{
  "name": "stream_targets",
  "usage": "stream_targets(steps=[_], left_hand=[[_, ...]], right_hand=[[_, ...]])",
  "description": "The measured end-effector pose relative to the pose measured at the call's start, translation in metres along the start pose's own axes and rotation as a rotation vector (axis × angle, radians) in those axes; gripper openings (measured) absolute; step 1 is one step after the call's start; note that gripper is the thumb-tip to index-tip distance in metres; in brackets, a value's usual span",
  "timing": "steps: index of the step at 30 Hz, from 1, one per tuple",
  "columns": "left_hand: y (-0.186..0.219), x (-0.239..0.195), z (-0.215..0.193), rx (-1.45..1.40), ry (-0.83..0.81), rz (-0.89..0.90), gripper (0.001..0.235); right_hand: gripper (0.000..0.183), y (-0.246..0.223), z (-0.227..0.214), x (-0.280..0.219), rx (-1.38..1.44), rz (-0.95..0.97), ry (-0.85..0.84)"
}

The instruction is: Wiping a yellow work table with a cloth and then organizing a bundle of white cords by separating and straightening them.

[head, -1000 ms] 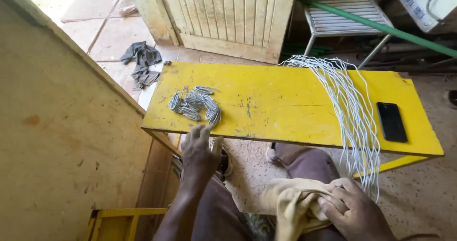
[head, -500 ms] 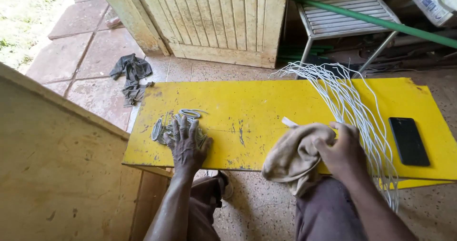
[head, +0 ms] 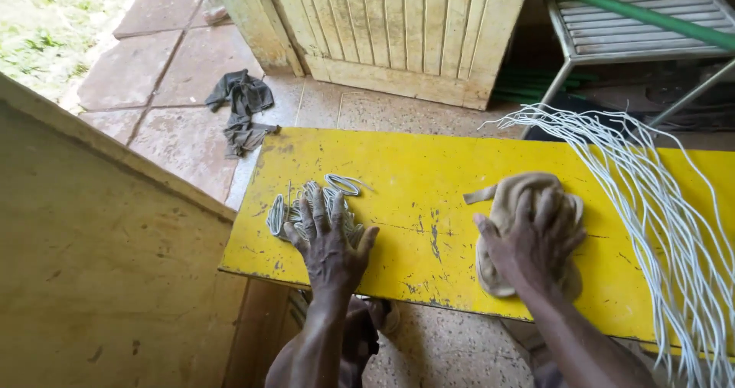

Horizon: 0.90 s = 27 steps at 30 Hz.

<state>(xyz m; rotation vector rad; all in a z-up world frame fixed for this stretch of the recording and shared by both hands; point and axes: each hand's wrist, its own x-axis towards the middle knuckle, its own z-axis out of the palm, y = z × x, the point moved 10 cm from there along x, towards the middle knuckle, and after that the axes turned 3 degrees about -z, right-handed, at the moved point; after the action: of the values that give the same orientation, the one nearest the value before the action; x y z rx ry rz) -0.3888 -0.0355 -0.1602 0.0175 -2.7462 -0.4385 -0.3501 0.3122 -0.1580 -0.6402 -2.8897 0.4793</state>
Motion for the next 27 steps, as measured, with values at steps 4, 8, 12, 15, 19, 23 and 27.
stream_targets(steps=[4,8,12,15,19,23,27], left_hand=[[-0.018,0.0,0.017,-0.031,-0.045,-0.016,0.076],[-0.021,0.009,0.01,-0.1,-0.039,-0.039,0.07],[-0.027,0.007,0.011,-0.094,-0.066,-0.046,0.074],[-0.024,0.013,0.014,-0.133,-0.068,-0.027,0.076],[-0.025,0.01,0.013,-0.146,-0.069,-0.001,0.079],[-0.012,0.021,-0.011,-0.084,0.085,0.018,0.09],[-0.011,0.025,-0.014,-0.031,0.093,-0.09,0.096]], right_hand=[[0.09,-0.012,0.026,0.069,0.057,-0.025,-0.15],[0.08,-0.035,0.031,0.099,-0.009,-0.212,-0.188],[0.082,-0.018,0.134,-0.073,0.764,0.133,-0.988],[0.083,-0.025,0.143,-0.208,1.477,0.455,-1.603],[0.049,-0.145,-0.072,-0.137,1.293,-0.945,-0.823],[0.049,-0.004,-0.054,-0.027,0.341,-0.823,0.167],[0.078,0.059,0.035,0.05,-0.076,-0.277,-0.007]])
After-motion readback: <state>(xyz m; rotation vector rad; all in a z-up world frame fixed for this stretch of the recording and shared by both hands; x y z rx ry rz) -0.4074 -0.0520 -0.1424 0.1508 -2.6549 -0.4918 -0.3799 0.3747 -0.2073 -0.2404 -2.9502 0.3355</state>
